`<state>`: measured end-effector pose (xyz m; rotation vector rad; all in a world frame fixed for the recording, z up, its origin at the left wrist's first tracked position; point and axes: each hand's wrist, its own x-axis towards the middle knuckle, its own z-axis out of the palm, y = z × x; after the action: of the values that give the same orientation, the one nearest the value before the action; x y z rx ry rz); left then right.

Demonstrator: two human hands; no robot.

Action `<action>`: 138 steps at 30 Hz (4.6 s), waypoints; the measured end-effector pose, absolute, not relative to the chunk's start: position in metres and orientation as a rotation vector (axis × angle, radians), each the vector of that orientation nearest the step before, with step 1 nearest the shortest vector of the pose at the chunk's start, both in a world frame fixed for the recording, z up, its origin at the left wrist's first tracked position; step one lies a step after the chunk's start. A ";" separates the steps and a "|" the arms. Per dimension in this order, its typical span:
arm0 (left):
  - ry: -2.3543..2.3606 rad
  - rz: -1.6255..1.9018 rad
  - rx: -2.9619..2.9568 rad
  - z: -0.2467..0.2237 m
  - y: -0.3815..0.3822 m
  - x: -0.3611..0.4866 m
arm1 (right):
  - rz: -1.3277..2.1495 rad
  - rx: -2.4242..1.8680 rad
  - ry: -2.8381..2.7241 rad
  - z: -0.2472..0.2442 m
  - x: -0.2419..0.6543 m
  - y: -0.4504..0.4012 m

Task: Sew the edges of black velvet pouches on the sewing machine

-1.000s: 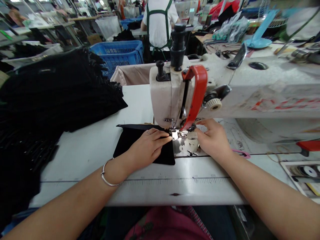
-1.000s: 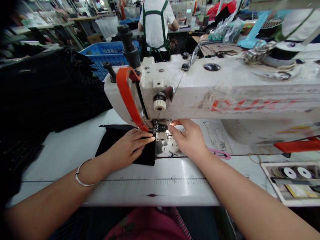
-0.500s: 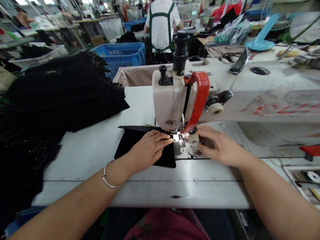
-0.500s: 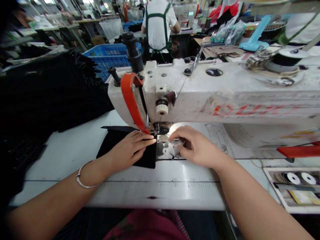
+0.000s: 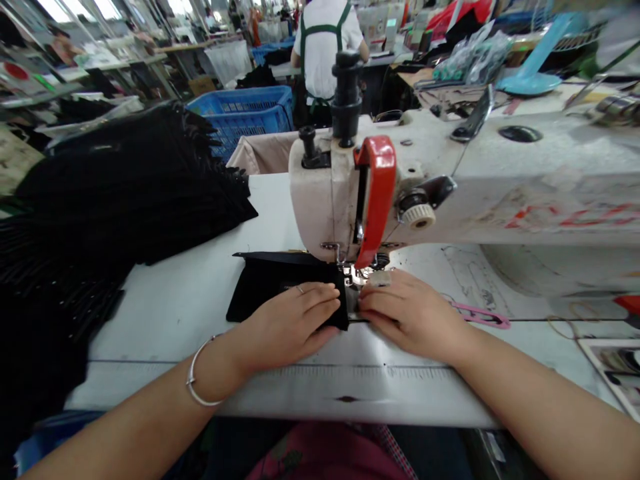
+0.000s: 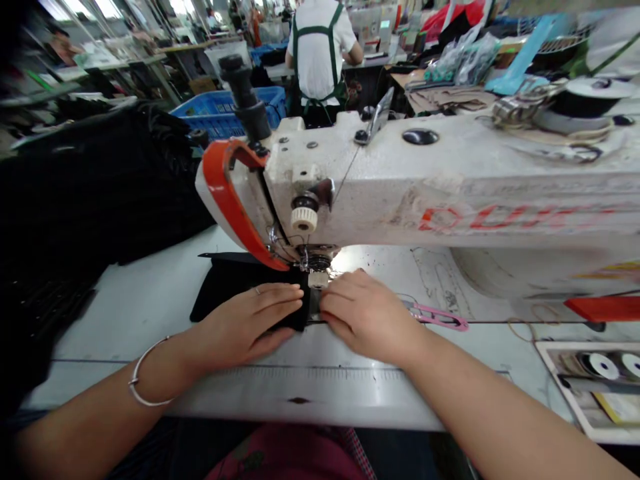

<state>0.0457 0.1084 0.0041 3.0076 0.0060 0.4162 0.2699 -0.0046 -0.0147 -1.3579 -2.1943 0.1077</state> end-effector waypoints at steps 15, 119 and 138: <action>0.069 0.323 3.124 0.001 0.104 0.058 | 0.300 -1.181 -2.336 -0.012 0.249 -0.012; 0.216 0.088 3.181 0.024 0.160 0.084 | 0.062 -1.610 -2.166 -0.022 0.255 0.000; 0.456 0.022 3.255 0.025 0.162 0.068 | 0.001 -1.566 -2.188 -0.022 0.253 -0.001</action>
<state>0.0679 0.1621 0.0250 3.2547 0.4564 0.0215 0.2535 -0.0007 -0.0217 -1.5660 -2.1885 0.0008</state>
